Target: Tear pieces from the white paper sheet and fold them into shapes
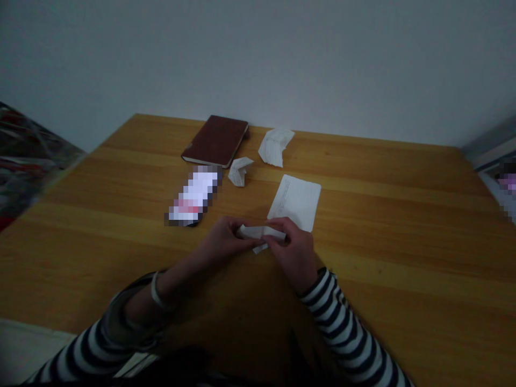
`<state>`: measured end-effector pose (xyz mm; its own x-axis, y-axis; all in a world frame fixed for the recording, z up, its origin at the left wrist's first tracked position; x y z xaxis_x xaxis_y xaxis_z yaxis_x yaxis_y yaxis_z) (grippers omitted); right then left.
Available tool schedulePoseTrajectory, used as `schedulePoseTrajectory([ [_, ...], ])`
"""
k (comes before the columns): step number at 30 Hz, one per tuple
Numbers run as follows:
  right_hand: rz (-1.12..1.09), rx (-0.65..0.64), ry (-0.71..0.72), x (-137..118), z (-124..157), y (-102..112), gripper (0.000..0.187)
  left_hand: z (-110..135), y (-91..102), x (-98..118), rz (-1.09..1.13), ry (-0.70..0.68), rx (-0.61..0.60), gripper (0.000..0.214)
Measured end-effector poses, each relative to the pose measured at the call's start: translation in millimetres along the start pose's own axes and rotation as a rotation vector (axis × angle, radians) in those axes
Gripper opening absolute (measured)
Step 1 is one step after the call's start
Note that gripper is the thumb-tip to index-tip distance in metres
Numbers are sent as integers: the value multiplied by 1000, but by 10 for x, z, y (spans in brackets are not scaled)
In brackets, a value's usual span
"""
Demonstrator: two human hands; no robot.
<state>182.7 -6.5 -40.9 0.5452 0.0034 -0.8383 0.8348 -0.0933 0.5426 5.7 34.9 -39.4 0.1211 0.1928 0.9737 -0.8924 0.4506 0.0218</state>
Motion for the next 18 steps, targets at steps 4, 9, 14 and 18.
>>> schedulePoseTrajectory([
  [4,-65,40,39,-14,7,-4,29,10,13,21,91,24,28,28],
  [9,-307,-184,-110,82,-75,-16,26,3,16,46,221,49,-28,25],
  [14,-402,-262,-163,106,-111,47,30,-1,67,105,319,87,-78,21],
  [18,-438,-340,-83,135,-131,132,23,-2,184,137,444,151,-270,26],
])
Point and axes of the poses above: each hand's wrist, its own z-axis away from the middle knuckle, its own y-axis out of the back of the hand, x = y × z, the point moved 2 cm from there along -z, towards the middle knuckle, and after that the axes turned 13 degrees about z, right-handed, at the moved point
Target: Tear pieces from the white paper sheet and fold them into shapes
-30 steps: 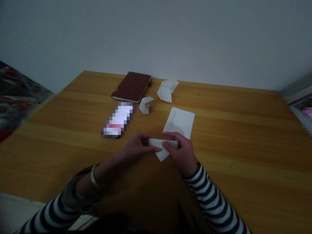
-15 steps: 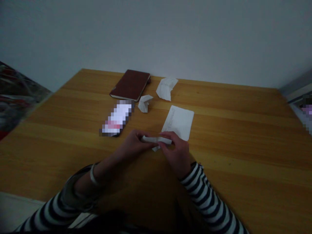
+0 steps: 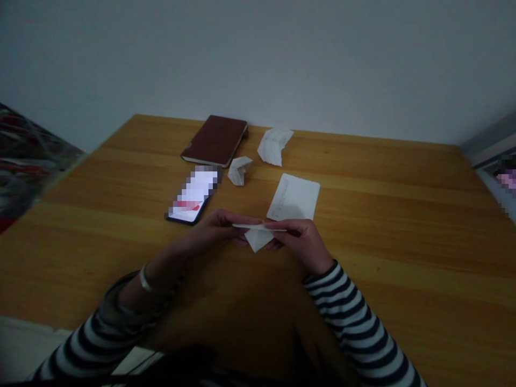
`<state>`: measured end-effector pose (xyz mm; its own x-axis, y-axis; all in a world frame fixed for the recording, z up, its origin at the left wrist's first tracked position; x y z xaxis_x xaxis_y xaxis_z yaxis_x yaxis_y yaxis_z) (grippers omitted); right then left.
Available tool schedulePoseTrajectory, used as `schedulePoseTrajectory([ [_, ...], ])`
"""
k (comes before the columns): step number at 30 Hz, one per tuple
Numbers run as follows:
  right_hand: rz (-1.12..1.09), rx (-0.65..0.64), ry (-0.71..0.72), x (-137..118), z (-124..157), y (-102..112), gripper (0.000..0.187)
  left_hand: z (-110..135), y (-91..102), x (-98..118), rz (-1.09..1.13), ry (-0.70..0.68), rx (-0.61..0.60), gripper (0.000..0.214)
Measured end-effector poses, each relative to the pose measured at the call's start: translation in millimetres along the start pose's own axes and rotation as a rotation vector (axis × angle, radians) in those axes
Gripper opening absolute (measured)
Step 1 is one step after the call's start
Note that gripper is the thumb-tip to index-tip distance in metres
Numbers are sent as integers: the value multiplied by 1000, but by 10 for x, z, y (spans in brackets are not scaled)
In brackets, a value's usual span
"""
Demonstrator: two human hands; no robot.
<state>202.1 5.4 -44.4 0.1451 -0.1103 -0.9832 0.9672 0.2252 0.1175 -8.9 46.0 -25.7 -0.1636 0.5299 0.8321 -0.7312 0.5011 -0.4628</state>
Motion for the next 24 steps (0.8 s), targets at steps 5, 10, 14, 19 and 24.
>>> schedulePoseTrajectory([
  [5,79,-117,96,-32,4,58,14,52,107,88,8,41,-52,20],
  [10,204,-86,160,-72,17,45,16,36,26,105,-154,-32,14,17],
  [14,328,-58,206,-61,16,12,14,-24,-17,4,-272,-196,233,29],
  [19,270,72,169,-4,3,-59,14,-28,-74,-71,-591,-301,222,18],
  [24,320,252,191,7,31,-75,9,27,-136,-58,-721,-438,299,15],
])
Point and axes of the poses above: each hand's wrist, its own z-axis away from the middle knuckle, its own y-axis out of the back of the hand, x = y × z, the point moved 2 cm from there along -z, towards the middle knuckle, and after that the axes turned 13 degrees about z, right-handed, at the moved point
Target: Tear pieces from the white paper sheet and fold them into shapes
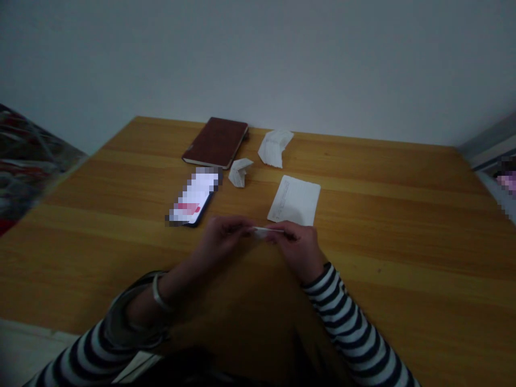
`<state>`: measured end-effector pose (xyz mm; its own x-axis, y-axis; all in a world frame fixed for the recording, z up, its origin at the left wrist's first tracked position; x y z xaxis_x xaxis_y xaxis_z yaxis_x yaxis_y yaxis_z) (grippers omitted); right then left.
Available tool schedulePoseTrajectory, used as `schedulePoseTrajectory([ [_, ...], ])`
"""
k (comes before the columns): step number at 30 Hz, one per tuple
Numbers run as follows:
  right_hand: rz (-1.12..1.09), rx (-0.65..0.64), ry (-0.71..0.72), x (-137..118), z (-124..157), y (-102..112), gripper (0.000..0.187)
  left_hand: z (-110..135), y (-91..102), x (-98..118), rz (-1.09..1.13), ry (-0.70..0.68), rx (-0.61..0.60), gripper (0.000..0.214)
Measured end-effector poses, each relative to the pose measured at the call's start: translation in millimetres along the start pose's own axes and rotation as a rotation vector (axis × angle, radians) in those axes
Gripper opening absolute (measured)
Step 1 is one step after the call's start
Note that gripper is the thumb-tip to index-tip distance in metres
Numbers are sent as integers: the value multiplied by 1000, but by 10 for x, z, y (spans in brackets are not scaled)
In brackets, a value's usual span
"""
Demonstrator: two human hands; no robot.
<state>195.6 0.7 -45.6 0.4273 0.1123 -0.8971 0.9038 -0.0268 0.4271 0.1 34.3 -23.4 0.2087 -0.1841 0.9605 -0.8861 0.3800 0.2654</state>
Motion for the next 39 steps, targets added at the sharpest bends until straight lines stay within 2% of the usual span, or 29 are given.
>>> schedulePoseTrajectory([
  [4,17,123,28,-8,-18,43,18,30,-55,32,-10,-75,-160,27],
  [5,-19,158,15,-12,-22,44,19,39,-66,28,-29,-97,-170,31],
  [8,-209,252,-119,-22,-11,6,31,74,-78,-6,-150,-203,-68,41],
  [9,-261,243,-181,-25,0,-20,32,87,-82,-17,-198,-237,-28,44],
  [11,-323,132,-271,-40,21,-81,27,110,-98,-22,-270,-293,-1,47],
  [13,-329,-12,-279,-64,34,-129,31,125,-133,5,-292,-318,-50,47],
  [15,-267,-53,-225,-86,33,-142,33,133,-179,57,-236,-304,-123,44],
  [17,-171,-16,-173,-94,24,-133,33,134,-223,110,-111,-253,-168,40],
  [19,-112,-4,-134,-93,19,-132,31,127,-246,136,38,-187,-146,33],
  [22,-74,-74,-54,-89,24,-149,27,104,-245,94,225,-71,-75,25],
  [25,-15,-128,11,-81,29,-149,26,81,-220,18,357,20,-41,29],
  [31,102,-192,88,-74,2,-102,28,59,-164,25,319,41,-93,33],
  [34,90,-207,89,-69,-7,-94,27,58,-152,42,279,17,-135,30],
  [39,77,-208,74,-78,6,-100,28,50,-135,16,250,3,-124,27],
])
Point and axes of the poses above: each hand's wrist, its own z-axis away from the middle knuckle, its own y-axis out of the back of the hand, x = y × z, the point moved 2 cm from there along -z, towards the middle knuckle, and after that the axes turned 13 degrees about z, right-handed, at the moved point
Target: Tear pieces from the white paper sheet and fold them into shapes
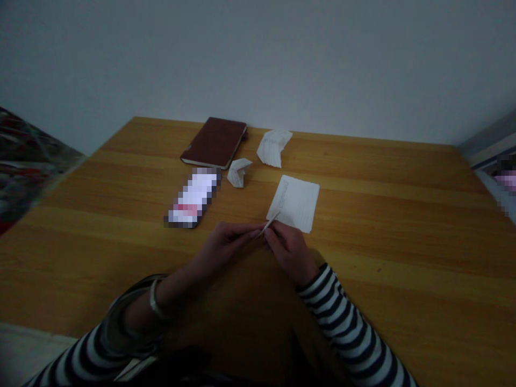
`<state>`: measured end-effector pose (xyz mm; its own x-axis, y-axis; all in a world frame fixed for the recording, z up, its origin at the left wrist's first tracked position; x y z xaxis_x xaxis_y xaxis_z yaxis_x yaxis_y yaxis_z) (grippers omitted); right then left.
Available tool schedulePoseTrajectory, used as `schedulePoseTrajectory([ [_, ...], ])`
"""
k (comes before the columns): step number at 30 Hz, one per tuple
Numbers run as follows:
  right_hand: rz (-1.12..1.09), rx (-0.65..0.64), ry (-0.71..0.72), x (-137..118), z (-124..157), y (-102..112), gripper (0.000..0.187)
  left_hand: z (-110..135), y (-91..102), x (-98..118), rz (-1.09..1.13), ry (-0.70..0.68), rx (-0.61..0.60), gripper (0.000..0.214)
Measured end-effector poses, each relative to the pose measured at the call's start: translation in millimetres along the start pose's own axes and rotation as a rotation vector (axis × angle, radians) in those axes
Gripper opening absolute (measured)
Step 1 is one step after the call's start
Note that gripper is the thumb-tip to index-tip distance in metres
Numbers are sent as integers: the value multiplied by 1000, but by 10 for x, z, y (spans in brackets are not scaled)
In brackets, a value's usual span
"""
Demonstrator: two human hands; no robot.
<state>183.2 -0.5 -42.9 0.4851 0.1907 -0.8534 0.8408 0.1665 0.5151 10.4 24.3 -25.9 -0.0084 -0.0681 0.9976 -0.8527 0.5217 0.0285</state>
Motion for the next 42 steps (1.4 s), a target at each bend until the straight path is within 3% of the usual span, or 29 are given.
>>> schedulePoseTrajectory([
  [7,17,19,-20,36,8,-19,28,4,-5,58,-44,-12,-32,26],
  [11,-39,68,-102,59,12,-27,25,11,14,51,-187,-72,36,21],
  [16,-120,31,-75,-9,9,-63,30,20,14,29,-300,-153,133,19],
  [21,-30,87,-87,-21,19,-77,37,72,-59,18,-361,-248,145,22],
  [25,-8,101,-116,8,31,-69,35,69,-87,17,-233,-178,55,26],
  [34,90,70,-100,-2,29,-69,29,8,-56,20,-148,-76,-11,28],
  [37,120,64,-83,-11,16,-78,25,-7,-62,-11,-116,-58,28,28],
  [42,105,65,-18,-56,-2,-88,15,-14,-32,-40,-275,-68,110,25],
])
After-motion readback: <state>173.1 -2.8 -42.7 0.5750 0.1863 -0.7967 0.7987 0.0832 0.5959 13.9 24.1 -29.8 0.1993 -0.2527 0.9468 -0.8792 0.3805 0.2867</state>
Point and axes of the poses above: each hand's wrist, its own z-axis away from the middle knuckle, its own y-axis out of the back of the hand, x = y × z, the point moved 2 cm from there along -z, towards the middle knuckle, and after that the axes turned 13 degrees about z, right-handed, at the moved point
